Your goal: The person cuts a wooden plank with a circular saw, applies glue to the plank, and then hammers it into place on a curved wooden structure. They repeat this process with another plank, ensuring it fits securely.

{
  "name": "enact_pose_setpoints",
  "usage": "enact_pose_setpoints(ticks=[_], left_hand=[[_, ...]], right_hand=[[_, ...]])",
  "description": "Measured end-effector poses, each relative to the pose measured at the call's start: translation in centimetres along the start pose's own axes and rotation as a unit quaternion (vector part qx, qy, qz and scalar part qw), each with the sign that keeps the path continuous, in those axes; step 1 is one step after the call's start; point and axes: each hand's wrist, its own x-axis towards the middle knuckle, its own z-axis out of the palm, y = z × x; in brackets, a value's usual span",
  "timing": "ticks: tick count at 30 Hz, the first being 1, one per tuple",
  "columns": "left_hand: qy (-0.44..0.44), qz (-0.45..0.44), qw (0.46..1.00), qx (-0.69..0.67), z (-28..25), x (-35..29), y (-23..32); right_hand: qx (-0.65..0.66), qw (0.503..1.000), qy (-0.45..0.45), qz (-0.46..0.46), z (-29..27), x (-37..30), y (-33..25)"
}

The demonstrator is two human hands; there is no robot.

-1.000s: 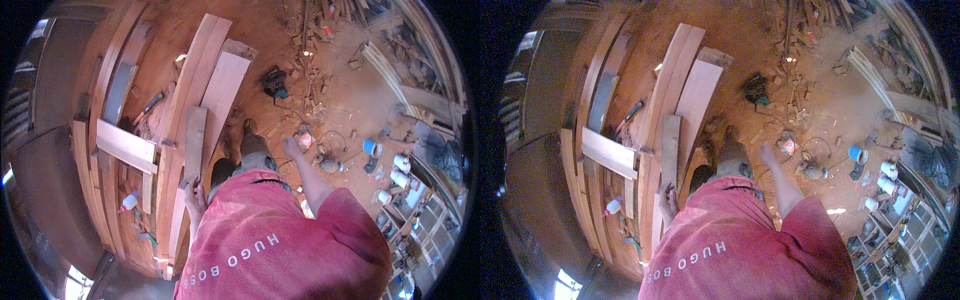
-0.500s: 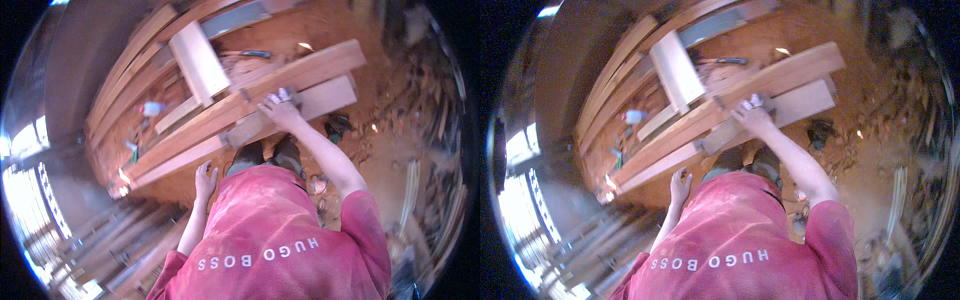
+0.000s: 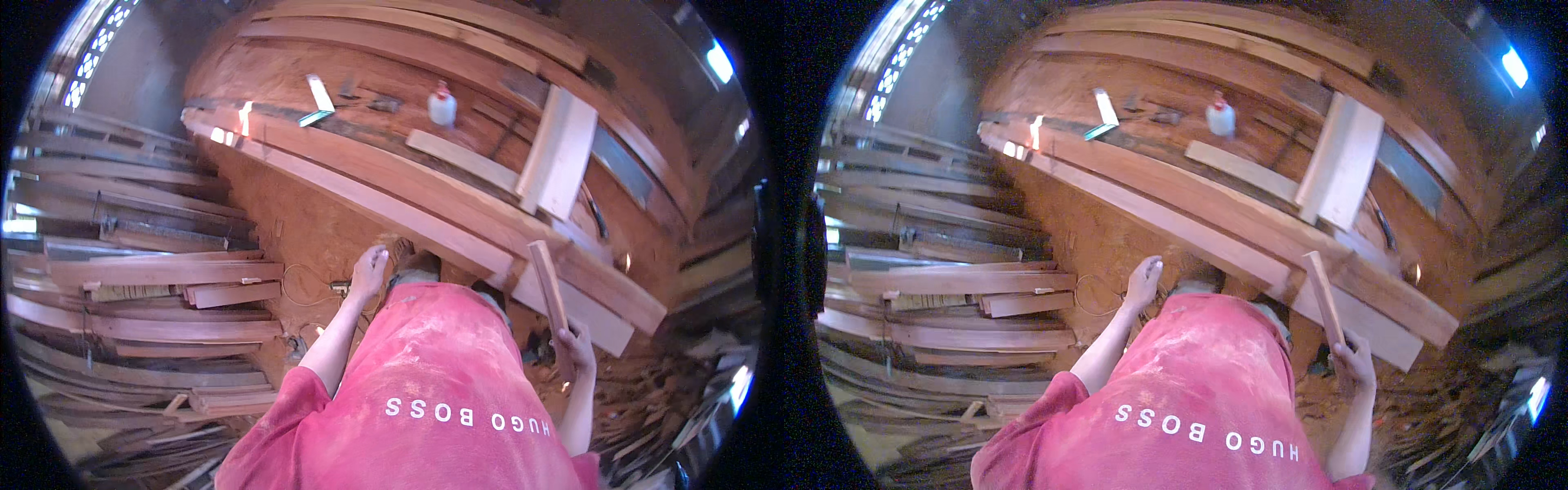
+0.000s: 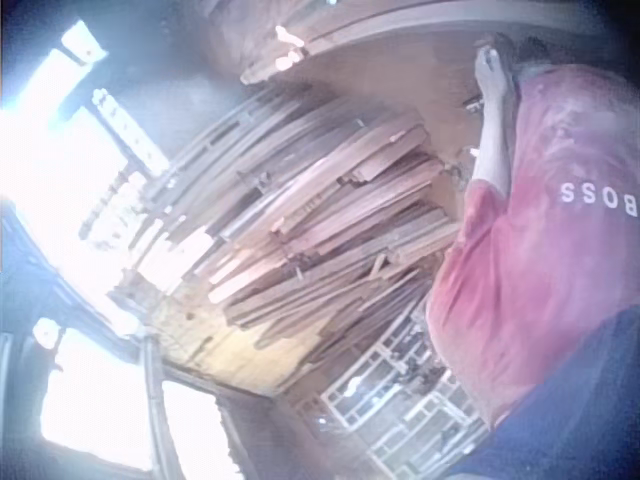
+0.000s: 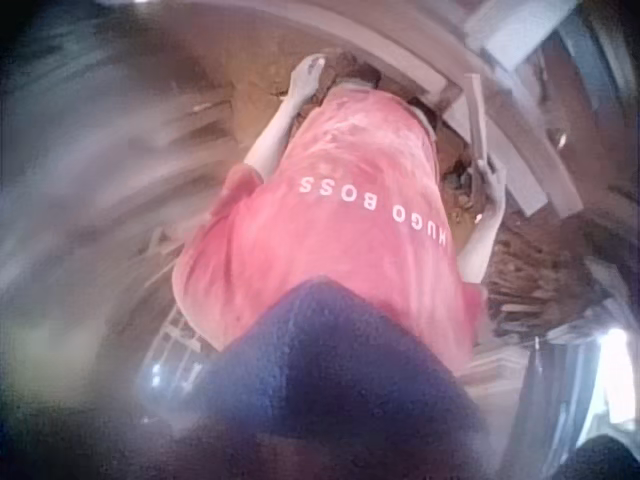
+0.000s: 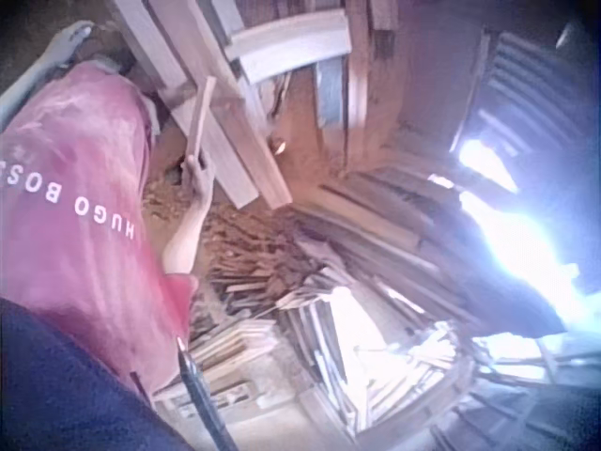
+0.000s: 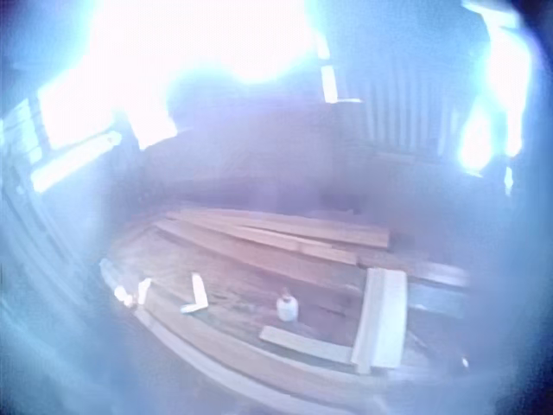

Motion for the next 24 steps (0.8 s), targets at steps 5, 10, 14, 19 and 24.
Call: enact_pose_setpoints(ticks=[5, 10, 14, 19, 24], left_hand=[[-0.083, -0.032, 0.987, 0.136, -8.3, 3.9, -10.9], [0.085, -0.172, 0.978, 0.084, -19.4, 5.2, -18.3], [0.235, -0.27, 0.93, -0.089, -24.5, 2.3, -22.2], [0.309, -0.342, 0.871, -0.167, -24.1, -5.2, -21.9], [0.351, -0.432, 0.787, -0.267, -20.9, -12.1, -23.8]], right_hand=[[-0.196, 0.962, 0.09, -0.168, 14.0, 9.7, -8.4], [-0.441, 0.846, 0.129, -0.27, 30.9, 21.2, -15.3], [-0.49, 0.82, 0.053, -0.29, 45.1, 29.0, -18.9], [-0.547, 0.772, -0.003, -0.324, 60.9, 36.9, -23.1], [-0.528, 0.771, -0.02, -0.356, 71.8, 44.7, -23.6]])
